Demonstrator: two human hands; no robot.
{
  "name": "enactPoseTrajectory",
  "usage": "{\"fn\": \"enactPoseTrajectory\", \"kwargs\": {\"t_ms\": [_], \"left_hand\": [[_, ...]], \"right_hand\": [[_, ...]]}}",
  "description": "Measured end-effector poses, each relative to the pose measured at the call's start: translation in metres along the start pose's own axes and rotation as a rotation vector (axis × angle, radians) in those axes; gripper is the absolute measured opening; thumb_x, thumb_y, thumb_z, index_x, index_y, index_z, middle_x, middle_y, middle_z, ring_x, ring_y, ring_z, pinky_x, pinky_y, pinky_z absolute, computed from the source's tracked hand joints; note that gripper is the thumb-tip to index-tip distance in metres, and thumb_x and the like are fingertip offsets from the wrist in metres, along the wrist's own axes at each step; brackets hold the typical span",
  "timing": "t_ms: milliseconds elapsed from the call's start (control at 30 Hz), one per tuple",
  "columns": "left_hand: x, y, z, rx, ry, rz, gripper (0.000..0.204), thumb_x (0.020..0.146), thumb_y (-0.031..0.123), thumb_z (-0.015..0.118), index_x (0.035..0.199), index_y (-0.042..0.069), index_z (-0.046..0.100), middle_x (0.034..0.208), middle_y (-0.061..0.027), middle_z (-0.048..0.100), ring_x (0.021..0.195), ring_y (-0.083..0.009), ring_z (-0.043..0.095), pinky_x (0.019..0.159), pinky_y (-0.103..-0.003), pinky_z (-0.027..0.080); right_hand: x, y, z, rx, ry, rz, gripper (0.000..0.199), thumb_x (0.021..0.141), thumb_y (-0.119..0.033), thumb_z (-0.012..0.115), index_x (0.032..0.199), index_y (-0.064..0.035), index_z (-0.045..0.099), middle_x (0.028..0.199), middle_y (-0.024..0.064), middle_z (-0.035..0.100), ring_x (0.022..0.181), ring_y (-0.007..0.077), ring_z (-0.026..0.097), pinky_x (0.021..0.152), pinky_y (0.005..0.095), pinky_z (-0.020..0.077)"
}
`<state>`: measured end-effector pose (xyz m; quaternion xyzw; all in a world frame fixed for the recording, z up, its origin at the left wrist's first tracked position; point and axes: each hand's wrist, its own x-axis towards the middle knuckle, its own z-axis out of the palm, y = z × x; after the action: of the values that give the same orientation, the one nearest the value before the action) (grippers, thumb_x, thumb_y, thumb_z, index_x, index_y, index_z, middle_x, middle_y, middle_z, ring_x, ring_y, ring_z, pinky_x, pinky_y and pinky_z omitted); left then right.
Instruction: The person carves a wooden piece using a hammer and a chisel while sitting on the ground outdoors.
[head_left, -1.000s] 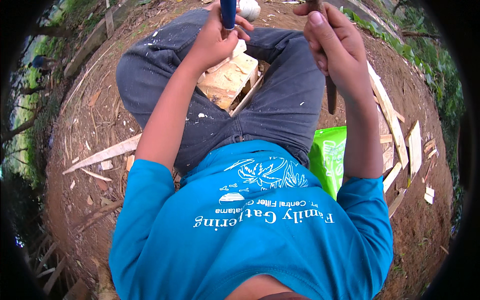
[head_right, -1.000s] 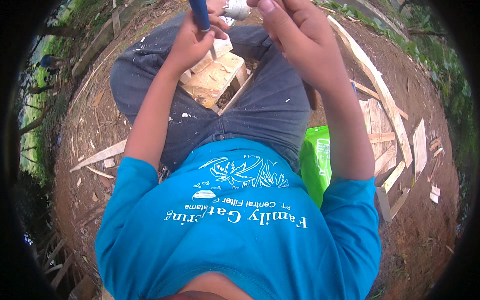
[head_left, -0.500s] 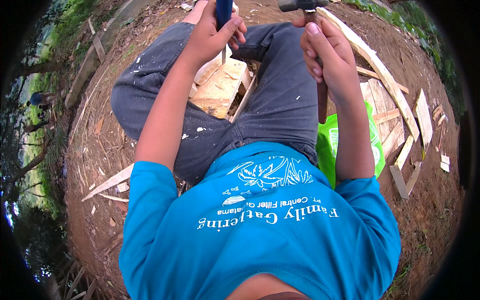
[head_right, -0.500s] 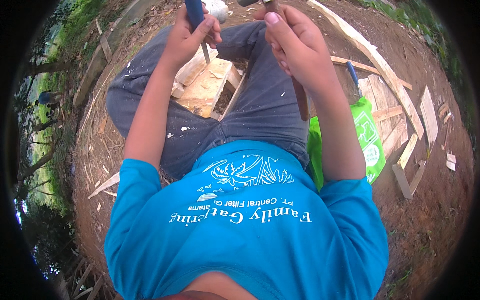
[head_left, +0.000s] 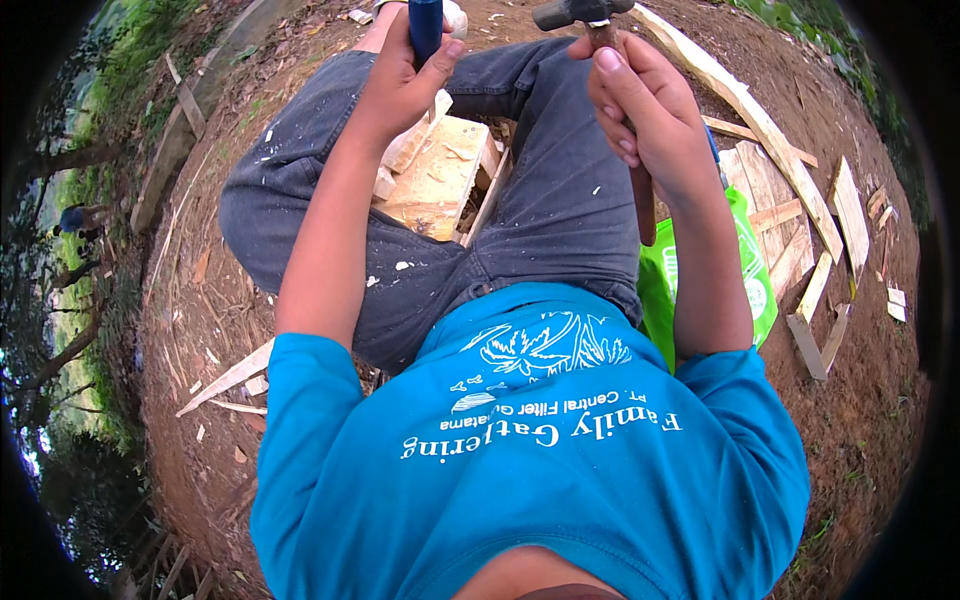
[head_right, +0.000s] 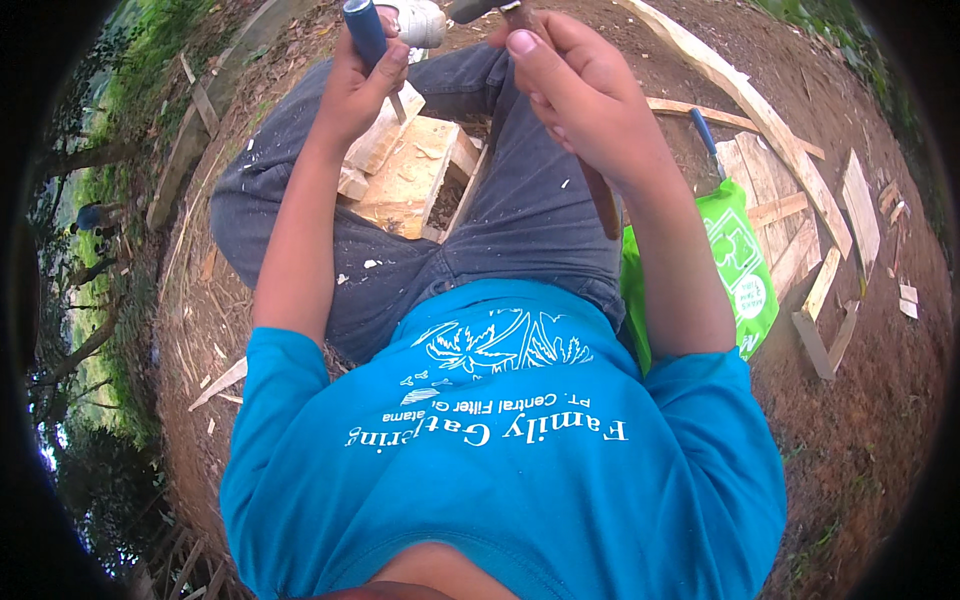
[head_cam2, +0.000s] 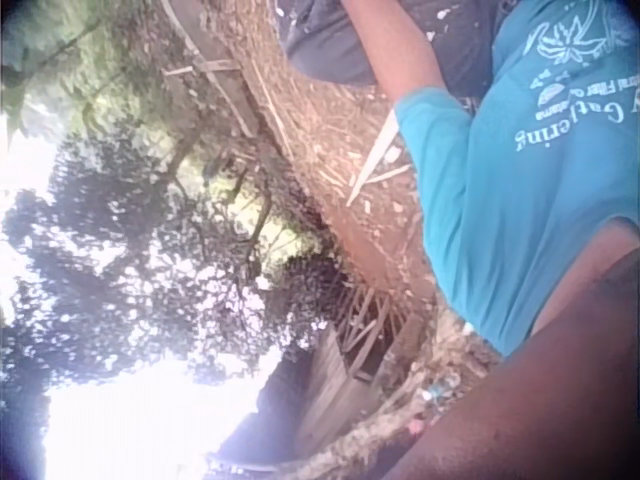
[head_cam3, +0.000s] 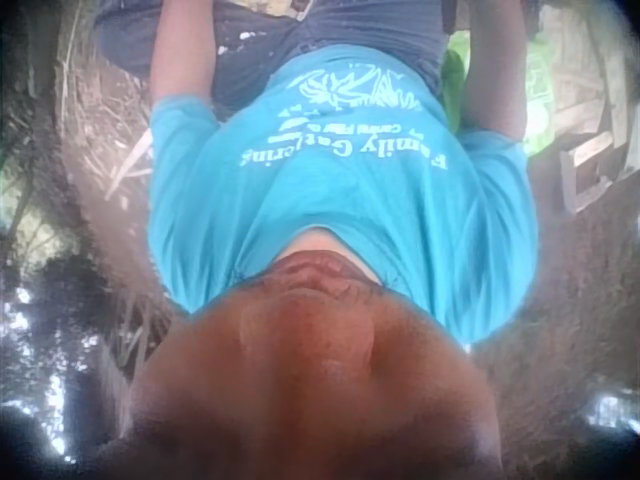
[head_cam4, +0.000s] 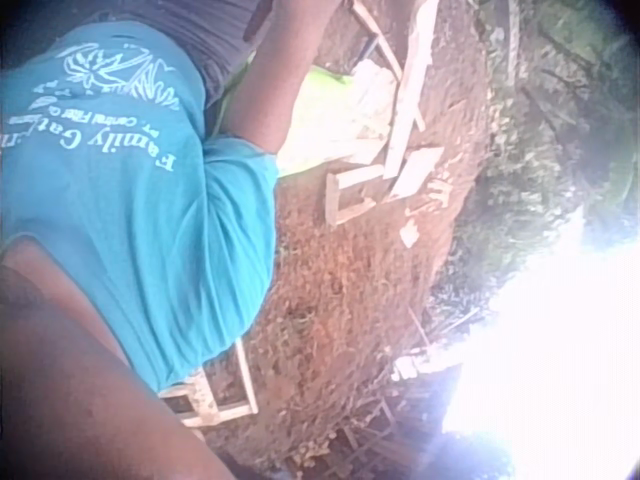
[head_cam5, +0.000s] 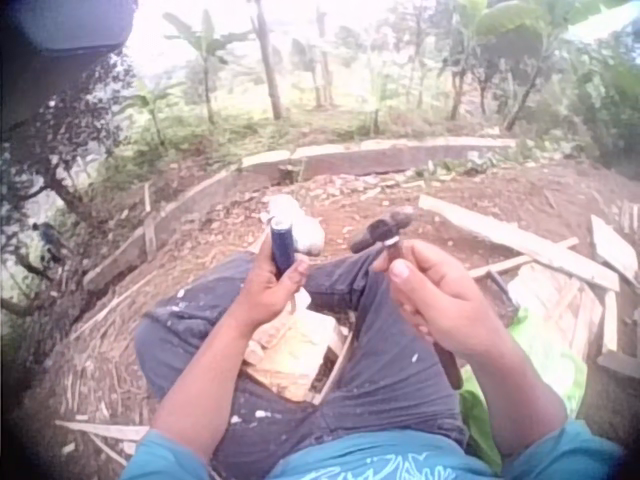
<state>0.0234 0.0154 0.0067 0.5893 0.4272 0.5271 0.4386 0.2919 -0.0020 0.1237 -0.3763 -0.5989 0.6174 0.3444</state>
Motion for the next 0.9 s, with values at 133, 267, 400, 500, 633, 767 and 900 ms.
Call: {"fn": "enactPoseTrajectory", "kwargs": {"t_ms": [133,267,400,500,633,767,900], "left_hand": [[0.002,-0.010,-0.004,0.015,0.016,0.007,0.051,0.103,0.014,0.062,0.148,0.011,0.038,0.097,0.0018,0.057,0.078,-0.0065,0.053,0.066,-0.026,0.045],[0.002,-0.008,-0.005,-0.034,0.018,-0.030,0.042,0.104,0.012,0.062,0.139,0.009,0.041,0.098,-0.0009,0.059,0.077,-0.0077,0.055,0.066,-0.026,0.047],[-0.001,-0.012,-0.006,-0.092,-0.037,0.037,0.027,0.104,0.010,0.061,0.125,0.010,0.044,0.092,-0.0018,0.055,0.072,-0.0082,0.052,0.062,-0.026,0.043],[-0.002,-0.009,-0.001,-0.081,-0.060,0.033,0.026,0.105,0.011,0.061,0.124,0.010,0.044,0.091,-0.0008,0.054,0.071,-0.0077,0.050,0.061,-0.025,0.041],[-0.005,-0.013,-0.001,-0.067,-0.058,0.049,0.026,0.105,0.011,0.061,0.124,0.010,0.044,0.091,-0.0008,0.054,0.072,-0.0077,0.051,0.062,-0.025,0.042],[-0.006,-0.014,-0.006,-0.043,-0.042,0.061,0.027,0.104,0.012,0.062,0.124,0.010,0.044,0.091,-0.0009,0.055,0.073,-0.0080,0.052,0.063,-0.026,0.043],[-0.009,-0.012,0.000,0.087,0.021,0.052,0.023,0.102,0.013,0.065,0.118,0.008,0.049,0.096,-0.0019,0.059,0.080,-0.0088,0.057,0.072,-0.026,0.047]], "right_hand": [[0.002,-0.003,0.002,-0.032,-0.016,-0.009,0.034,0.111,-0.029,0.048,0.126,0.0005,0.056,0.074,-0.0061,0.041,0.050,-0.0020,0.036,0.043,0.0161,0.0310],[0.001,-0.009,0.004,-0.064,-0.017,0.007,0.034,0.110,-0.029,0.048,0.124,0.0004,0.057,0.073,-0.0065,0.041,0.050,-0.0019,0.036,0.043,0.0161,0.0302],[-0.003,-0.012,0.004,-0.071,-0.021,0.015,0.033,0.110,-0.029,0.049,0.124,0.0000,0.058,0.072,-0.0068,0.040,0.050,-0.0019,0.035,0.044,0.0162,0.0294],[-0.004,-0.008,0.002,-0.067,-0.044,-0.014,0.033,0.110,-0.029,0.049,0.125,-0.0002,0.058,0.071,-0.0074,0.040,0.051,-0.0021,0.035,0.044,0.0163,0.0290],[0.001,-0.021,0.011,-0.171,-0.019,-0.162,0.030,0.111,-0.030,0.049,0.119,-0.0026,0.059,0.069,-0.0082,0.038,0.051,-0.0022,0.033,0.045,0.0167,0.0267],[0.035,-0.040,0.023,-0.315,-0.001,-0.420,0.022,0.108,-0.020,0.052,0.114,0.0004,0.059,0.077,-0.0010,0.052,0.070,0.0080,0.048,0.064,0.0273,0.0408],[0.067,-0.043,0.027,-0.669,-0.167,-0.251,0.016,0.107,-0.016,0.052,0.105,-0.0007,0.057,0.083,0.0043,0.055,0.075,0.0132,0.050,0.069,0.0322,0.0447]]}}
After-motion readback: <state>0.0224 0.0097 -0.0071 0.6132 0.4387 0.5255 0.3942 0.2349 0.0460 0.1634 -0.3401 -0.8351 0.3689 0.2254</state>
